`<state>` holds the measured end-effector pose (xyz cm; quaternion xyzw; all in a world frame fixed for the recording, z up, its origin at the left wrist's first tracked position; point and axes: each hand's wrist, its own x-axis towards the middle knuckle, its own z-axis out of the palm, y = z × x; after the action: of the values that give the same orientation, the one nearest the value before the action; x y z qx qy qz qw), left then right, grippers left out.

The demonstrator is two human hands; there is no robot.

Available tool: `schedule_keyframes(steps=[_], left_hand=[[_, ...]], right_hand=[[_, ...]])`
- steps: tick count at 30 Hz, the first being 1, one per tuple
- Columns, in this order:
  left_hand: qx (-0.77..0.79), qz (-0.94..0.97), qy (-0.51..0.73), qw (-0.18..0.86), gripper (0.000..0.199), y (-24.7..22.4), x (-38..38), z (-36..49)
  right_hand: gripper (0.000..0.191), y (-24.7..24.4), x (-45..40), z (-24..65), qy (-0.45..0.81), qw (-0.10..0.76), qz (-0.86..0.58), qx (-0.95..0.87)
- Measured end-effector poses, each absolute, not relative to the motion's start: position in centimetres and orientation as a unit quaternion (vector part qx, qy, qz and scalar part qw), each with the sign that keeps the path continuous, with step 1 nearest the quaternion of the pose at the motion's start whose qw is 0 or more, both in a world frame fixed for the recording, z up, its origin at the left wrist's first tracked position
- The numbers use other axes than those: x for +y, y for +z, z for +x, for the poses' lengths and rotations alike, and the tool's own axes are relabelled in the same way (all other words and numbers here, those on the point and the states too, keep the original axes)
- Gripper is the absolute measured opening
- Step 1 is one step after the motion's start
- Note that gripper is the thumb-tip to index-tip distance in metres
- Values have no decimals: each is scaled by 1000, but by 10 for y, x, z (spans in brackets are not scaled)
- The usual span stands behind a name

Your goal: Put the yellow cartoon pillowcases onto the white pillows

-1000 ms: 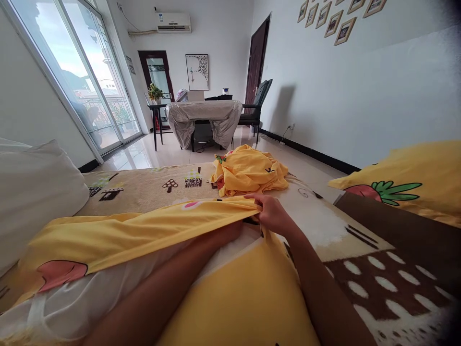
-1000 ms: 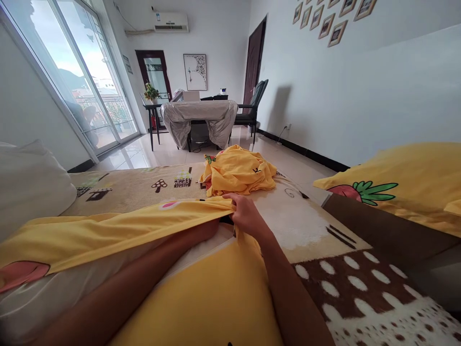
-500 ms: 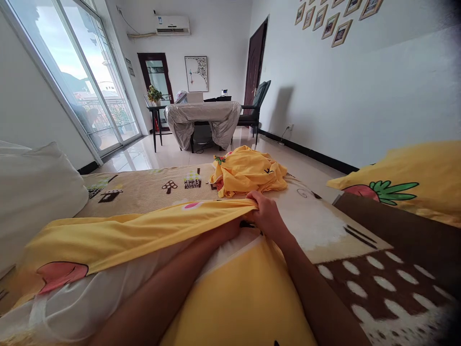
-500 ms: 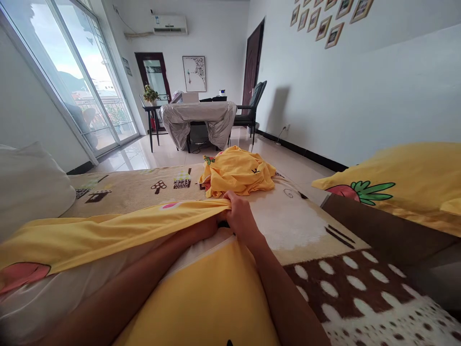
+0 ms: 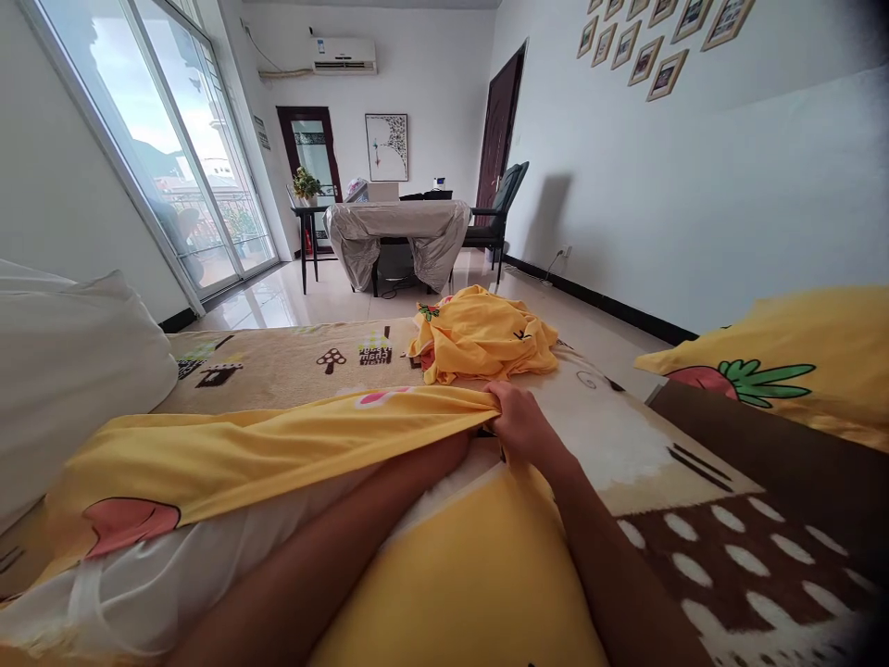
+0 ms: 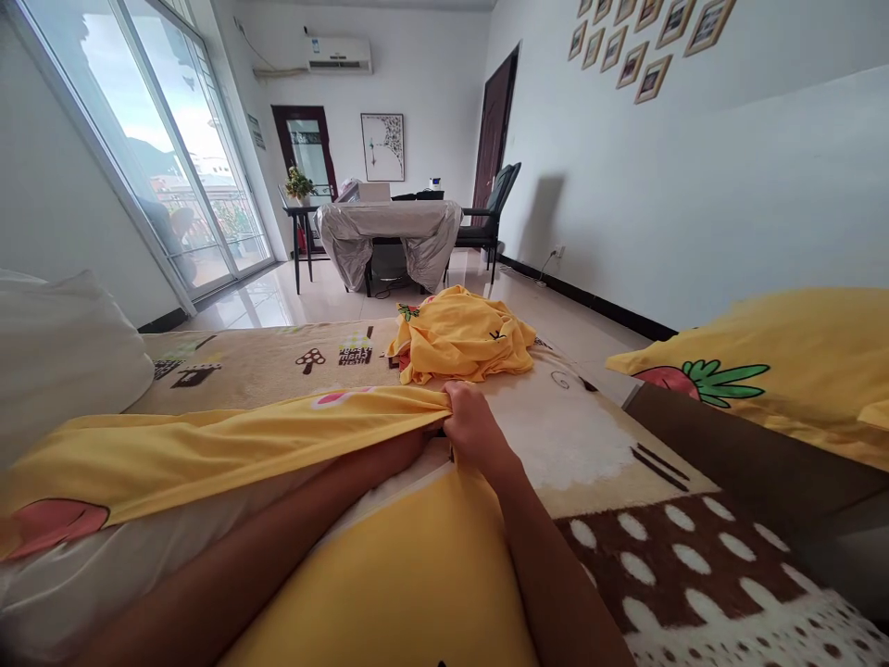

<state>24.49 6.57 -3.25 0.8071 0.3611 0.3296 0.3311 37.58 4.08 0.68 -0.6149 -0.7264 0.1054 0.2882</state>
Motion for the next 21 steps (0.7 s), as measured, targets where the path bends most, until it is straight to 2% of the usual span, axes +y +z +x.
schedule_keyframes(steps=[2,5,9,13,17,21], left_hand=[[365,816,324,310,26,-23,57,240],[307,887,266,220,25,-13,50,233],[179,965,170,94,17,-9,49,226],[188,971,120,88,16,-3,48,221],[212,962,138,102,10,3,46,220],[228,951,167,121,14,3,46,222]], right_hand=[[22,7,38,373,56,277,-643,-712],[24,9,34,370,13,296,-648,-701],[28,13,32,369,74,363,-611,-700],[28,16,33,368,163,443,-562,-679],[35,9,40,367,276,493,-512,-647],[36,1,46,367,277,510,-499,-644]])
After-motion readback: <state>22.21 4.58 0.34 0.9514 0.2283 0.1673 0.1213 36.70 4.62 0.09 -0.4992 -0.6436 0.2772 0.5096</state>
